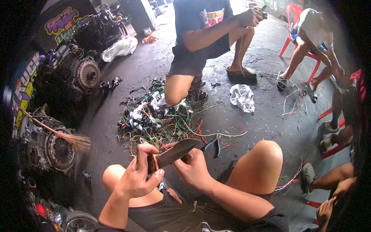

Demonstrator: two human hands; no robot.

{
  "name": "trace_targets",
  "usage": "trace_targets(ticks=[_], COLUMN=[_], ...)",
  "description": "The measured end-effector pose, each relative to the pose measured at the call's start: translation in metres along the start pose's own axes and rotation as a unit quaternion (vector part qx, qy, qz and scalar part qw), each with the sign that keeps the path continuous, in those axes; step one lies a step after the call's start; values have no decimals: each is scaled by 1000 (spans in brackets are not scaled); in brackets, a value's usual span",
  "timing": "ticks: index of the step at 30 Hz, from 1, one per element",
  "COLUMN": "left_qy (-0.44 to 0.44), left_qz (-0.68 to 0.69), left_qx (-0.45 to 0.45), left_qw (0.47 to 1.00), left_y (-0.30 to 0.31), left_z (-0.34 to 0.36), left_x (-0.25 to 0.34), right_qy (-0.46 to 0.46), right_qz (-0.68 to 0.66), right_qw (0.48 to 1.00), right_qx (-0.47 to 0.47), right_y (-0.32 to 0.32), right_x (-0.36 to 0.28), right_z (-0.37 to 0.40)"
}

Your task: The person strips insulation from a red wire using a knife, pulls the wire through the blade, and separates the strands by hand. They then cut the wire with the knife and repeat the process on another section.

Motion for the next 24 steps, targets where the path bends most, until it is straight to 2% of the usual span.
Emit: trace_targets(ticks=[2,3,6,8,12,15,18,21,24], left_qy=[-51,-50,-58,-79,-78,-57,-58,-55,-72], left_qz=[-45,-38,-23,-14,-30,-34,-35,-27,-32], left_qx=[44,51,71,85,80,60,63,67,65], left_qw=[997,997,995,993,993,996,996,996,995], left_y=[1,2,5,3,7,11,13,11,11], left_z=[1,2,4,2,1,3,1,0,1], left_x=[-3,-1,3,-1,6,6,8,8,4], right_qy=[-22,-34,-4,19,54,42,53,64,70], right_qz=[4,7,70,53,64,53,128,94,175], right_qw=[1000,999,996,996,996,997,990,993,981], right_qx=[-21,-30,-59,-67,-23,-26,-36,-32,-49], right_y=[-2,-2,-2,-4,-9,-7,-5,-5,-1], right_x=[-7,-9,-2,-1,-1,1,-4,0,-3], right_z=[3,5,6,6,5,6,6,7,8])
Point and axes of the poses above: each hand's wrist, its own z-axis away from the middle knuckle, its own y-axis out of the back of the hand, x = y × z, the point moved 2 cm from there along -z, towards the middle knuckle, and after that the axes turned 12 degrees about -x, right-handed, at the moved point
